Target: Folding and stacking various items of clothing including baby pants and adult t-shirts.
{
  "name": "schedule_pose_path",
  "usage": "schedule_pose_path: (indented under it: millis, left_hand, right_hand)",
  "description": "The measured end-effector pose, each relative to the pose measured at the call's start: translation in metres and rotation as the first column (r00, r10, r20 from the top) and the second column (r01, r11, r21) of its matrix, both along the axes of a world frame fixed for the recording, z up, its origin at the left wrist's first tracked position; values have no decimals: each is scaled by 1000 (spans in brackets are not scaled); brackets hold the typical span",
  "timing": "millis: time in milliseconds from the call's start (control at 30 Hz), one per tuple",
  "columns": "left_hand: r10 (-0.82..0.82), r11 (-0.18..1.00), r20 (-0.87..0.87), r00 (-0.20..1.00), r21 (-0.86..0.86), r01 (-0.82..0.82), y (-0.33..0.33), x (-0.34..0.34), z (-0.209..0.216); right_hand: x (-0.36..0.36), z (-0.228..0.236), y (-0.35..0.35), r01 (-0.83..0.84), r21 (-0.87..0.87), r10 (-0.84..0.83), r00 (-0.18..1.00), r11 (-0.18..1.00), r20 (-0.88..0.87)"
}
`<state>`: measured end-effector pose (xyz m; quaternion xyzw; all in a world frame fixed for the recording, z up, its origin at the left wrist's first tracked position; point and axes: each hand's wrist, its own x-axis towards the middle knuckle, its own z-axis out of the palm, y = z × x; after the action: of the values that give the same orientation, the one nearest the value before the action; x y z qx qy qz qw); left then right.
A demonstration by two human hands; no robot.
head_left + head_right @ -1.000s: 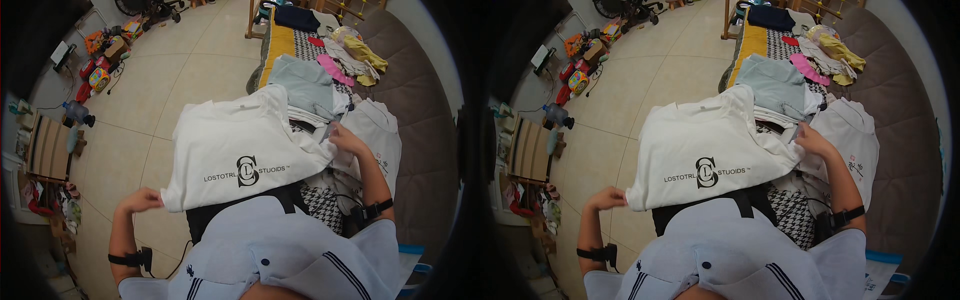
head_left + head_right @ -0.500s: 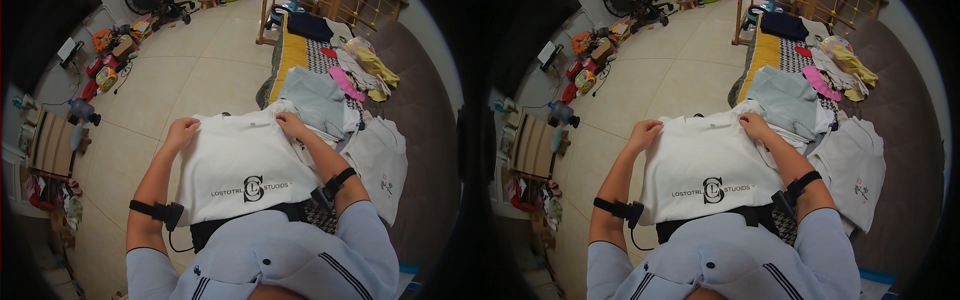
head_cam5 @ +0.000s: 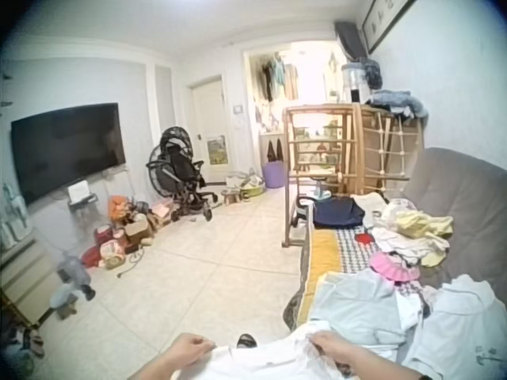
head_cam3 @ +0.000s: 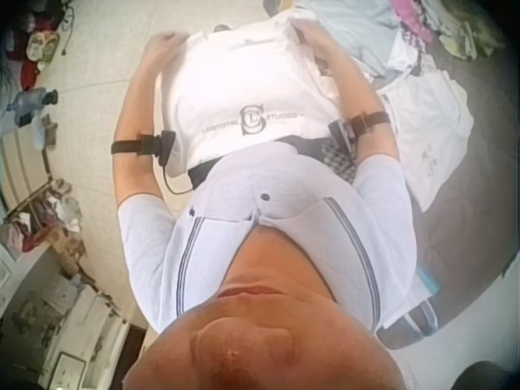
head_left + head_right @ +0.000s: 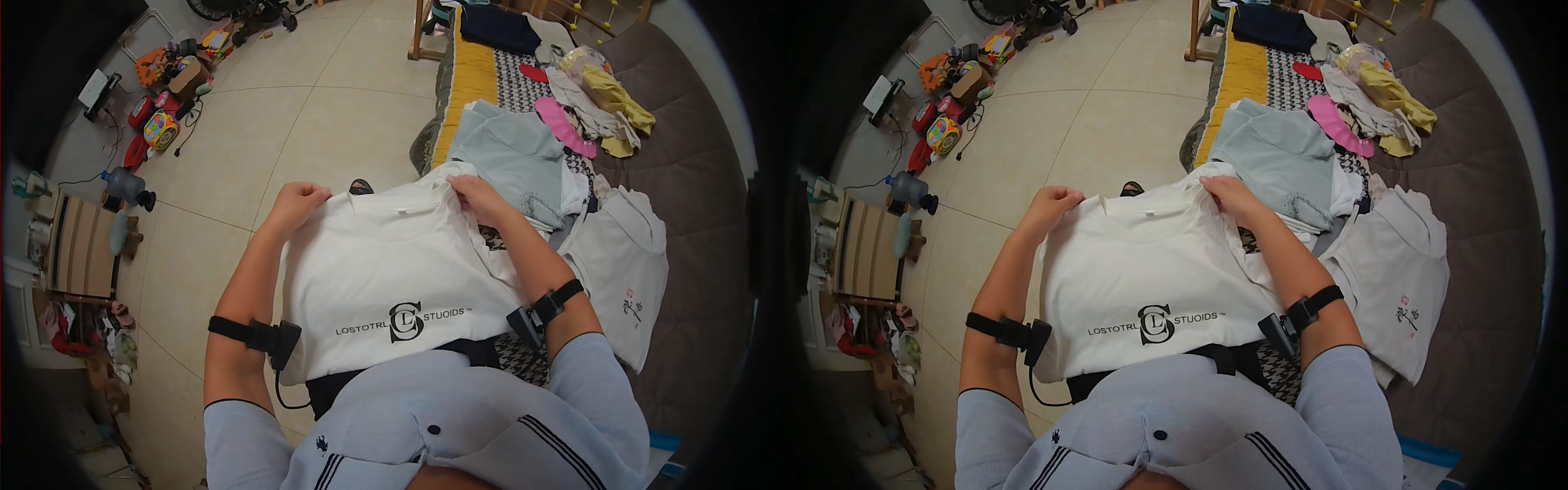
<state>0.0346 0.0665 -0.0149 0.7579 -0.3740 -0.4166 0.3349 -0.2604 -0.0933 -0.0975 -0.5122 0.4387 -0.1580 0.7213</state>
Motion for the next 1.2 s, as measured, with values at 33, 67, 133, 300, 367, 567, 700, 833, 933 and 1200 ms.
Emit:
schedule_pose_path:
  millis: [33, 67, 133, 300, 367, 567, 700, 833, 933, 1200]
  left_hand:
    - [1, 1000, -1, 1000, 4, -1, 0, 0, 1]
    - [-33, 999, -1, 999, 6, 33, 1, 1, 2]
    - [-56, 998, -3, 998, 14, 56, 6, 3, 6]
    - [-121, 993, -64, 991, 5, 121, 5, 1, 9]
    - [-151, 988, -34, 988, 24, 152, 2, -3, 8]
    - [-297, 951, 22, 955, 97, 293, 1, -6, 8]
    - [-381, 924, 58, 923, 75, 376, 9, -9, 26]
    - [-466, 885, 91, 880, 70, 461, 25, -14, 50]
    - [-506, 862, 145, 850, 35, 506, 41, -23, 65]
    - [-259, 929, 45, 965, -263, 262, 59, -57, 84]
  right_hand:
    - [-1, 4, -1, -48, 10, 48, 998, 999, 48]
    - [-2, 8, -1, -96, 18, 94, 991, 995, 97]
    - [-1, 31, 6, -133, -15, 134, 990, 991, 37]
    - [-7, 35, 2, -217, -61, 212, 974, 974, -84]
    - [-8, 35, 3, -320, -111, 298, 938, 941, -179]
    - [-10, 47, 4, -401, -58, 392, 911, 914, -132]
    - [-20, 62, 6, -434, 4, 431, 893, 901, -129]
    - [-21, 92, 22, -602, -164, 565, 795, 782, -223]
    - [-1, 123, 54, -549, -518, 472, 834, 656, -286]
    - [61, 134, 140, -259, -873, 379, 921, 414, -93]
